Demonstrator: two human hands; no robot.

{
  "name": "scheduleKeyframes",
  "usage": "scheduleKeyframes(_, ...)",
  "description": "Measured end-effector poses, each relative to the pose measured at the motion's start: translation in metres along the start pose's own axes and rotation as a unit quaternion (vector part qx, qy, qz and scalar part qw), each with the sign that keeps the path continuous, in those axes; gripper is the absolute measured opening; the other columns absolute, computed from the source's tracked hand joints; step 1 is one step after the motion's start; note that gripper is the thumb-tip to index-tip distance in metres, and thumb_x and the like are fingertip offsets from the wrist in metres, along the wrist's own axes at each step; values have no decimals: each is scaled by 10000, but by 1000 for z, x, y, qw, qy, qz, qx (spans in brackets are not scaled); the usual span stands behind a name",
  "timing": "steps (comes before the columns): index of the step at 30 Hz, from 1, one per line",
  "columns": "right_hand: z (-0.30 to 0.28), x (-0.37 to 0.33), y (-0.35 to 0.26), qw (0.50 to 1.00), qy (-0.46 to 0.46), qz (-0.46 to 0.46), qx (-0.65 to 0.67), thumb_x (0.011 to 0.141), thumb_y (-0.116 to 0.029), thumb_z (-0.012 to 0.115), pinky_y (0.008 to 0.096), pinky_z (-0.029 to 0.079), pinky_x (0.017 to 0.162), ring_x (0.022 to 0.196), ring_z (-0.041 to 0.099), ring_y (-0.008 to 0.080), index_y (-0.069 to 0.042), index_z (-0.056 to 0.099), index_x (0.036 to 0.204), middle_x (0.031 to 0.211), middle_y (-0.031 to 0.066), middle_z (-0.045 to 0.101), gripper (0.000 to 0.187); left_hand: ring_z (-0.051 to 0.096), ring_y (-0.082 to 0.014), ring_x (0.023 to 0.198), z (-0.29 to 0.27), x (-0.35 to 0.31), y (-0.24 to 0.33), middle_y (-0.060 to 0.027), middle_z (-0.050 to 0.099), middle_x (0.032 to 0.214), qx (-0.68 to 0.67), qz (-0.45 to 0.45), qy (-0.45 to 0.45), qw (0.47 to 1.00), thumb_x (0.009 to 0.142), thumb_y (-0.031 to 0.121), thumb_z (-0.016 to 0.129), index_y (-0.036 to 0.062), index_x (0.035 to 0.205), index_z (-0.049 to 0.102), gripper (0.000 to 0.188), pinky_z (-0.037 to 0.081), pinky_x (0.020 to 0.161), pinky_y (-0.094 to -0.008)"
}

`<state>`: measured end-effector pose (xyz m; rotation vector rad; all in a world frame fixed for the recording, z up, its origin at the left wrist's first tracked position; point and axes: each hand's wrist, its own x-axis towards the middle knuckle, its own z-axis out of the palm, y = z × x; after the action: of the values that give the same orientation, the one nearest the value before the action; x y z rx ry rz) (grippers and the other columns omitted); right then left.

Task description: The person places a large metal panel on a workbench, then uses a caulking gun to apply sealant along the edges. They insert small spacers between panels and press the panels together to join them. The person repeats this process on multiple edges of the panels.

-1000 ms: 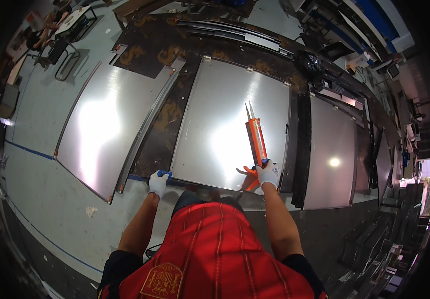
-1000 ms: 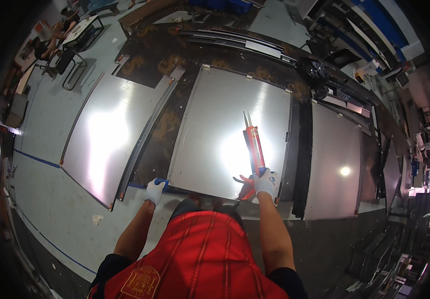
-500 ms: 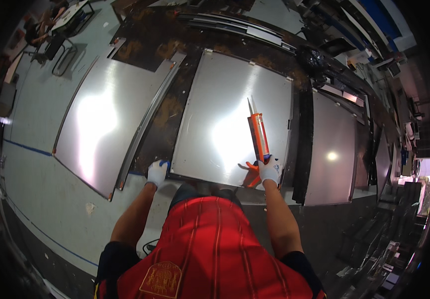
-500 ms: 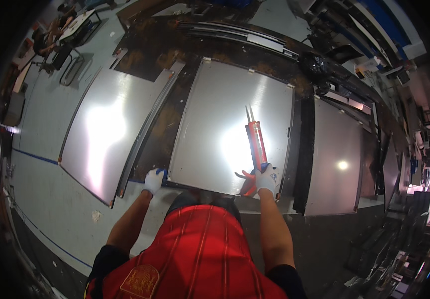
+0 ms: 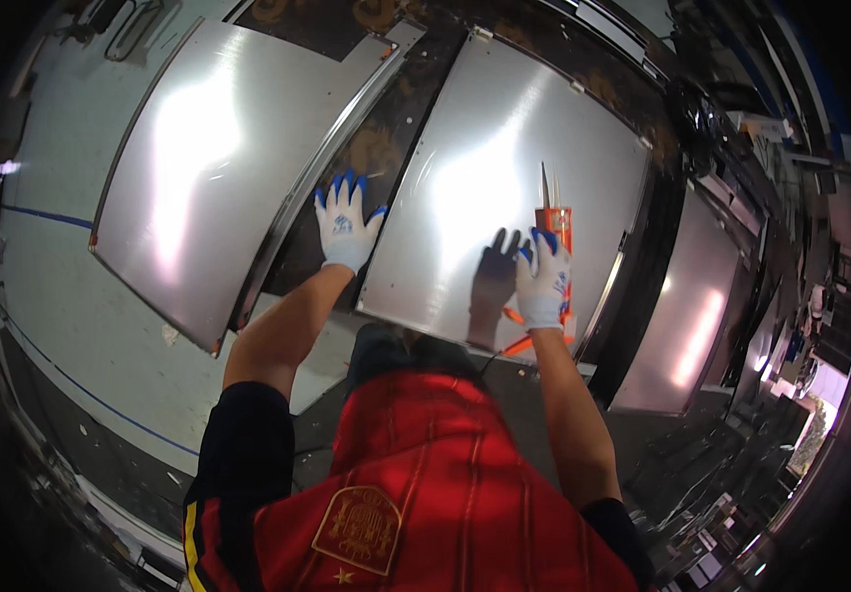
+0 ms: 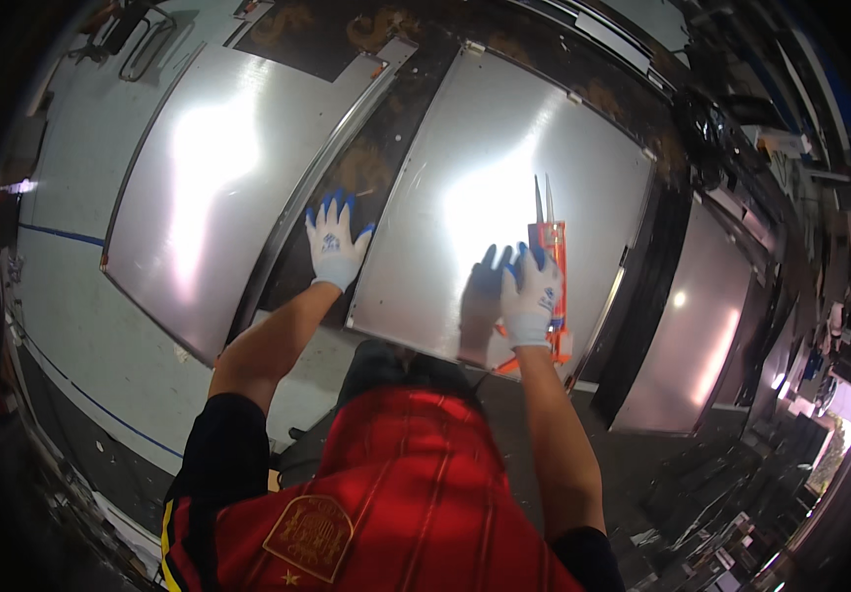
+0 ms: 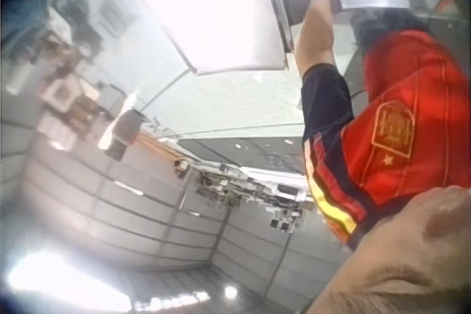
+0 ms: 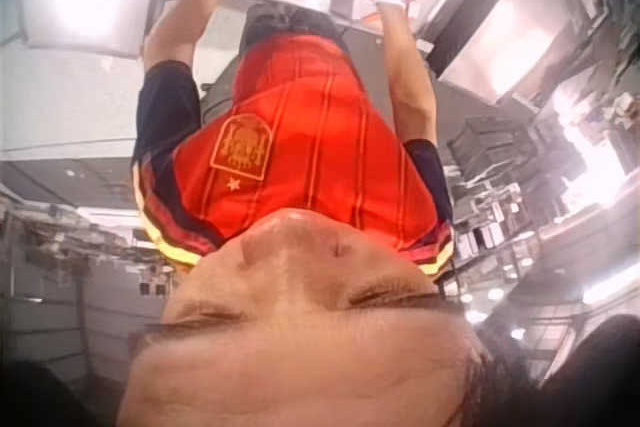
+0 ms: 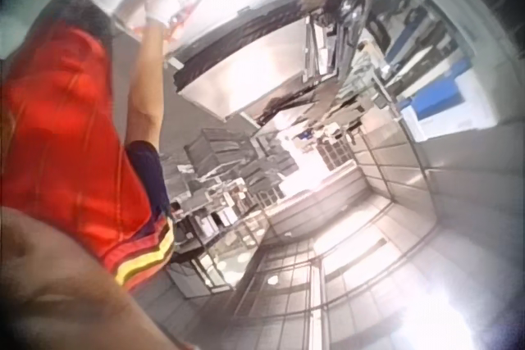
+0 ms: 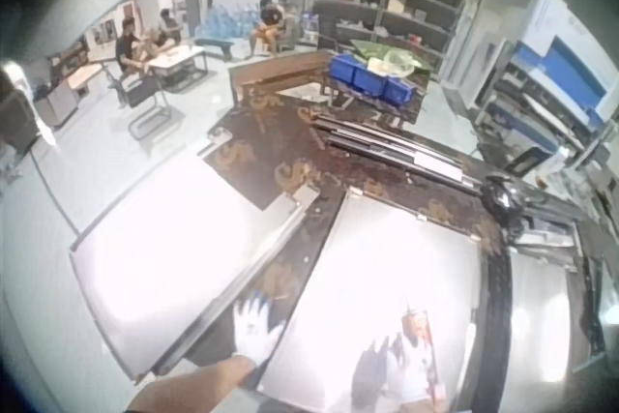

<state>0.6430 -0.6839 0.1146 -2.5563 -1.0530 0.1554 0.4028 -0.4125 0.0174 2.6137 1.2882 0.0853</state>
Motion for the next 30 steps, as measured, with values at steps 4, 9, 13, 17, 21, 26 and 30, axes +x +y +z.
scheduleKeyframes(4, 48, 104, -39, 995, -21, -26, 96, 944, -210, 736, 498, 445, 1105, 1267, 560, 401, -105, 715, 1353, 1325, 193, 644, 423, 384, -379, 1540, -5, 1, 6, -178, 474, 1639, -45, -15, 8, 999, 989, 481, 672, 25, 1495, 584, 687, 180, 1303, -605)
scheduleKeyframes(9, 121, 253, -78, 982, 91, -4, 164, 947, -252, 754, 502, 466, 1006, 1132, 580, 377, -127, 771, 1243, 1168, 173, 646, 322, 421, -388, 1506, -11, 6, 6, -165, 519, 1597, -70, -15, 34, 997, 926, 353, 761, 24, 1429, 632, 615, 241, 1272, -634)
scheduleKeyframes(13, 150, 347, -95, 984, 127, 12, 125, 927, -291, 750, 510, 460, 1008, 1162, 582, 387, -159, 772, 1198, 1206, 166, 642, 302, 443, -397, 1484, -13, 9, 9, -165, 528, 1587, -74, -24, 24, 997, 915, 354, 761, 11, 1401, 652, 605, 254, 1263, -648)
scheduleKeyframes(17, 164, 408, -107, 989, 137, 2, 62, 908, -283, 745, 515, 456, 1059, 1218, 586, 392, -170, 759, 1227, 1259, 172, 638, 338, 451, -417, 1476, -12, 11, 8, -185, 527, 1585, -62, -26, 11, 998, 909, 362, 751, 23, 1405, 654, 609, 241, 1270, -648)
scheduleKeyframes(21, 179, 426, -104, 991, 131, -10, 24, 871, -270, 750, 503, 470, 1029, 1152, 614, 358, -222, 750, 1231, 1215, 145, 668, 363, 445, -425, 1484, -7, 11, 7, -197, 539, 1574, -29, -34, -14, 999, 910, 382, 725, 36, 1433, 633, 633, 230, 1275, -642)
scheduleKeyframes(26, 181, 433, -103, 996, 89, -14, -29, 923, -263, 692, 490, 480, 1004, 1194, 622, 324, -181, 721, 1226, 1224, 100, 687, 316, 441, -434, 1487, -1, 8, 8, -218, 521, 1589, -35, -15, 21, 999, 924, 324, 700, -3, 1438, 611, 616, 232, 1269, -646)
scheduleKeyframes(30, 175, 401, -103, 999, 46, -13, -4, 930, -320, 677, 501, 430, 1022, 1205, 574, 369, -65, 640, 1232, 1261, 177, 626, 397, 419, -405, 1516, 0, 10, 9, -203, 524, 1588, -14, 7, 32, 999, 939, 292, 689, 3, 1468, 595, 610, 233, 1281, -614)
